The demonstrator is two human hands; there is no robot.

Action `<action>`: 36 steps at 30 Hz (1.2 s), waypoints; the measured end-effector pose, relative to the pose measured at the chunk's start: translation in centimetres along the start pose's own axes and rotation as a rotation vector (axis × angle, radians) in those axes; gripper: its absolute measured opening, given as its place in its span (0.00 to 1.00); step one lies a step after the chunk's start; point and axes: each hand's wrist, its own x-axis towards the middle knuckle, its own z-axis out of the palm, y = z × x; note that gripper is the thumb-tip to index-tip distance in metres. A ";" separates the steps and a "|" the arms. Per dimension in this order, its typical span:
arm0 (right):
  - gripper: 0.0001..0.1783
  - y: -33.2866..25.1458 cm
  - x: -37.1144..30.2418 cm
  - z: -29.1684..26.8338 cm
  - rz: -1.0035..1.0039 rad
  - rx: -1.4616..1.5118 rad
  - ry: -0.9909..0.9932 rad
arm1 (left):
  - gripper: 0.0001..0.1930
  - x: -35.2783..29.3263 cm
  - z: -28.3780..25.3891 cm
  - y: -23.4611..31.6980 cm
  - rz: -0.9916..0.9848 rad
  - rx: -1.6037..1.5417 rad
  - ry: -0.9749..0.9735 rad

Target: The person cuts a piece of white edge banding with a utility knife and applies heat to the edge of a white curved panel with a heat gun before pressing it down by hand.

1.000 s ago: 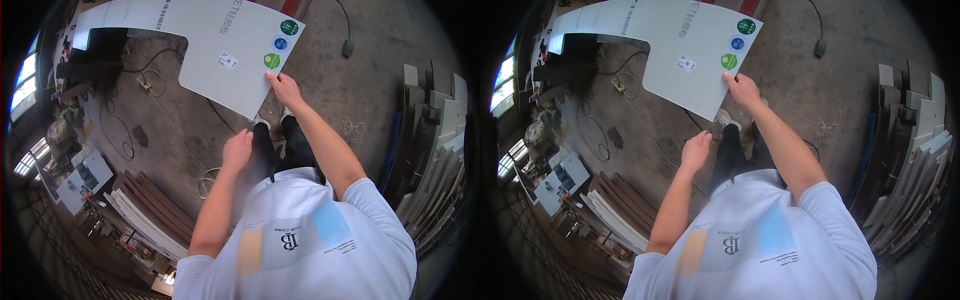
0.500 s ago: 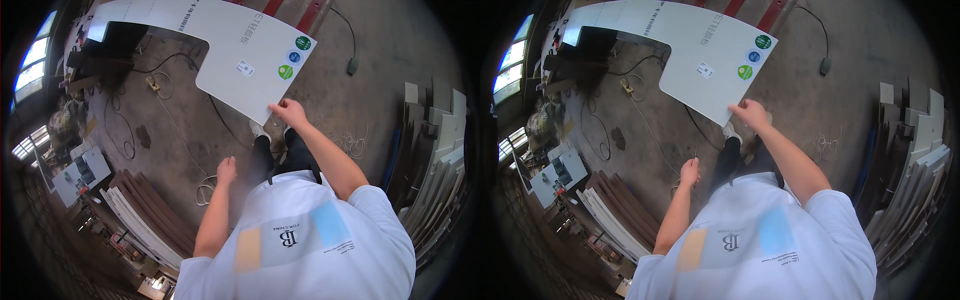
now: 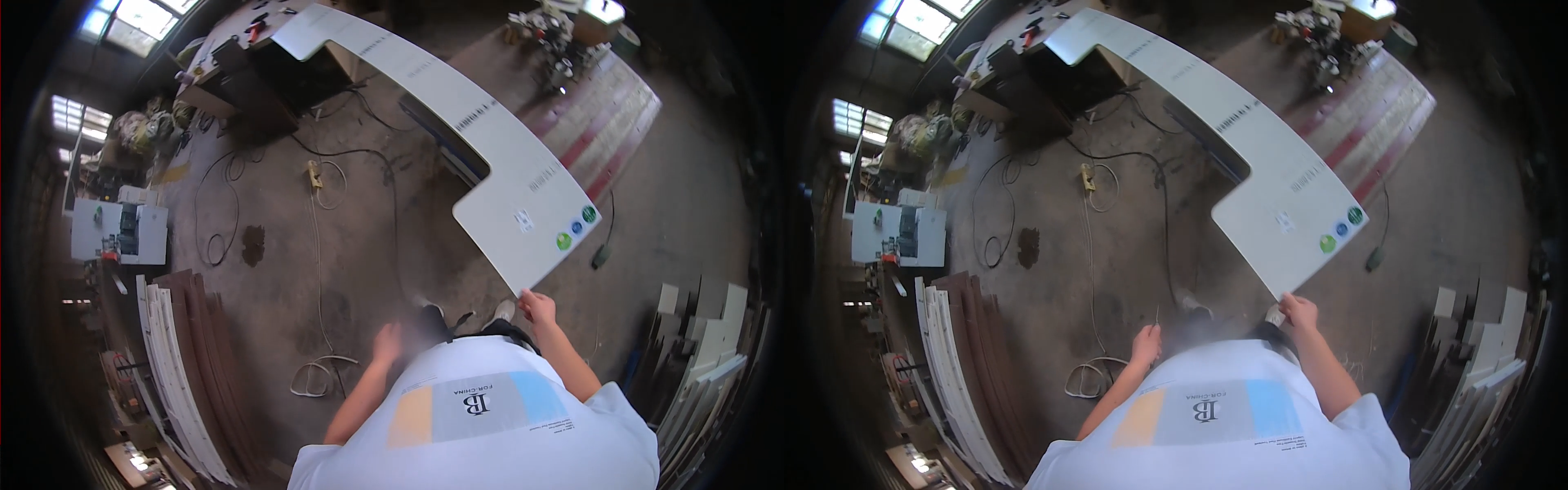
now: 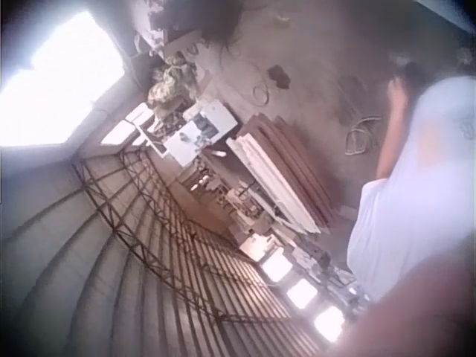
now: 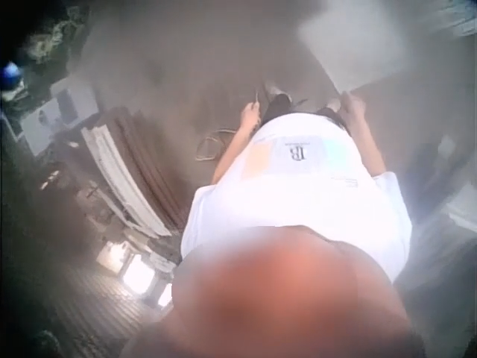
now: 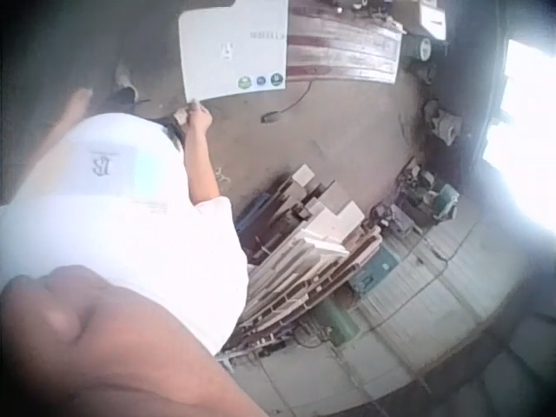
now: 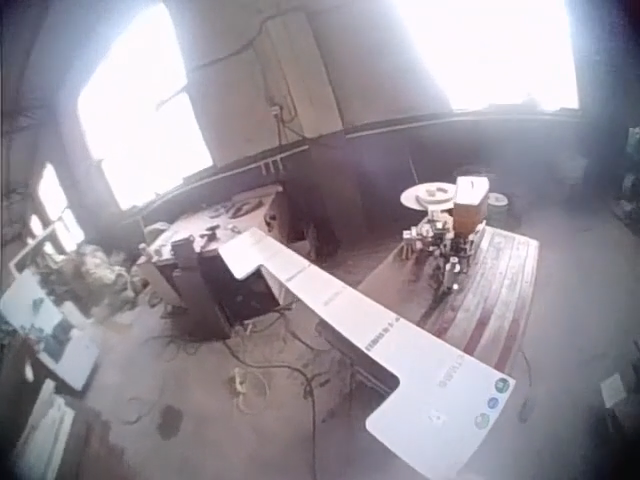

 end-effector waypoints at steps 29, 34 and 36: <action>0.21 -19.1 16.2 44.2 -0.392 -0.843 -0.266 | 0.13 24.2 -35.5 11.4 0.140 -0.680 0.157; 0.20 -34.3 16.8 57.2 -0.364 -0.691 -0.420 | 0.16 23.8 -45.0 22.9 0.067 -1.152 0.187; 0.19 -38.1 16.2 61.4 -0.370 -0.562 -0.443 | 0.16 26.2 -46.9 24.5 0.095 -1.154 0.242</action>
